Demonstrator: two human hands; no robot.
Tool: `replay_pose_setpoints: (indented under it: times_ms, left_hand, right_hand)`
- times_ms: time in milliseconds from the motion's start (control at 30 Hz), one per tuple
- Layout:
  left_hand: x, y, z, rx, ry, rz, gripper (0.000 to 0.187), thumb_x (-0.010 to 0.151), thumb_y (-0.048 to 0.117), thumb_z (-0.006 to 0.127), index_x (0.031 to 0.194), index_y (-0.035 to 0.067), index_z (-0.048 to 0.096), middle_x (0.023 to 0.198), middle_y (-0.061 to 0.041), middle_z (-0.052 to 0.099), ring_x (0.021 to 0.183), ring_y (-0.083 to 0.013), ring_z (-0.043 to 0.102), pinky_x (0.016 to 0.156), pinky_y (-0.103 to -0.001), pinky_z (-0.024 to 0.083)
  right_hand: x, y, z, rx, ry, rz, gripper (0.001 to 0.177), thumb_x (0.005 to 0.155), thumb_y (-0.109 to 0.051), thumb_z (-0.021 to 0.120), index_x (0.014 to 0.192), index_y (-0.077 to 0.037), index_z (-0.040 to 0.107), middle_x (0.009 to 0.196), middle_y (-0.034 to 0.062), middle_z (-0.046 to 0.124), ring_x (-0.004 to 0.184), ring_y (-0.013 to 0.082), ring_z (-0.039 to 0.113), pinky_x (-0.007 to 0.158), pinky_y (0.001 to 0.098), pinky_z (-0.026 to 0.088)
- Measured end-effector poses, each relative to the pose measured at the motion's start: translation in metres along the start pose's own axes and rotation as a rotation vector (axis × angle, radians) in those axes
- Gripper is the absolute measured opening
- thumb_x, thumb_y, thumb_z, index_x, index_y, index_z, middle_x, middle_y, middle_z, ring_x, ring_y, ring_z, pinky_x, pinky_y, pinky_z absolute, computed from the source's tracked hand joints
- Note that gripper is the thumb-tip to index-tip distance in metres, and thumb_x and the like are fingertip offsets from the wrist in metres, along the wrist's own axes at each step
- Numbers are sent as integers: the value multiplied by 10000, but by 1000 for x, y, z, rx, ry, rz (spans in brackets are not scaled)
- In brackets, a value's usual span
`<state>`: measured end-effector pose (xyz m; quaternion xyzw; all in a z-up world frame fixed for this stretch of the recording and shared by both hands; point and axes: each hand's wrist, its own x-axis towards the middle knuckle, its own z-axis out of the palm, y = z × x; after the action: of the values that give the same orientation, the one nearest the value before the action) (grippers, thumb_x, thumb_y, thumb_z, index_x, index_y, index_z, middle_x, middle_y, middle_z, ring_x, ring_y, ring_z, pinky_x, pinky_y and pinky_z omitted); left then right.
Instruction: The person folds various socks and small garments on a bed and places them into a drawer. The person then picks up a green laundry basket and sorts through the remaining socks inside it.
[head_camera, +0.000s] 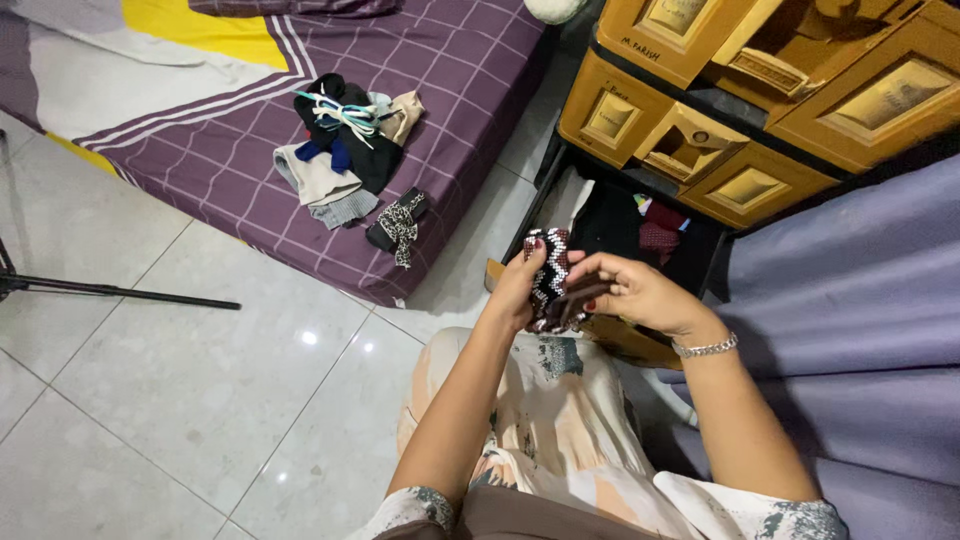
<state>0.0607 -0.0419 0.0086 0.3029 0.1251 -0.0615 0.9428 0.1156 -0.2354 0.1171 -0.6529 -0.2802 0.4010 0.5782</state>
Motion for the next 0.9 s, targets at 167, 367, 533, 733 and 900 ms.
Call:
replay_pose_setpoints:
  times_ms: [167, 367, 533, 733, 900]
  left_hand:
    - [7, -9, -3, -31, 20, -125, 702, 1012, 630, 386, 1226, -6, 593, 1054, -121, 700, 933, -212, 697, 796, -344, 589]
    - [-4, 1, -2, 568, -296, 154, 544, 862, 168, 709, 1351, 15, 524, 1147, -43, 632, 1049, -143, 602, 923, -317, 531]
    - [-5, 6, 9, 711, -309, 89, 771, 775, 21, 797, 1457, 52, 438, 1237, -24, 618, 1143, -129, 583, 999, -301, 508]
    - [16, 24, 15, 828, -389, 110, 886, 805, -68, 720, 1544, 54, 245, 1349, -137, 566, 1256, -209, 557, 1060, -342, 482]
    - [21, 42, 34, 864, -528, 179, 1145, 777, -86, 654, 1642, 182, -47, 1522, -178, 451, 1378, -245, 482, 1133, -347, 425]
  right_hand:
    - [24, 14, 4, -95, 283, -22, 324, 940, -47, 709, 1248, -63, 606, 1248, 115, 639, 1116, 160, 658, 965, 318, 567]
    - [25, 13, -10, -697, 316, -234, 313, 877, -146, 796, 1138, -70, 642, 1277, 97, 574, 1177, 218, 547, 939, 369, 523]
    - [24, 4, -30, -268, 3, -6, 343, 922, -176, 760, 1109, -69, 492, 1166, 87, 617, 1055, 145, 590, 886, 332, 550]
    - [22, -2, -33, -426, 153, 95, 356, 871, -135, 724, 1101, -89, 456, 1082, 22, 653, 920, 92, 647, 762, 288, 554]
    - [27, -1, -50, 0, 65, 6, 292, 957, -121, 695, 1143, -75, 475, 1078, 16, 572, 982, 74, 569, 821, 270, 528]
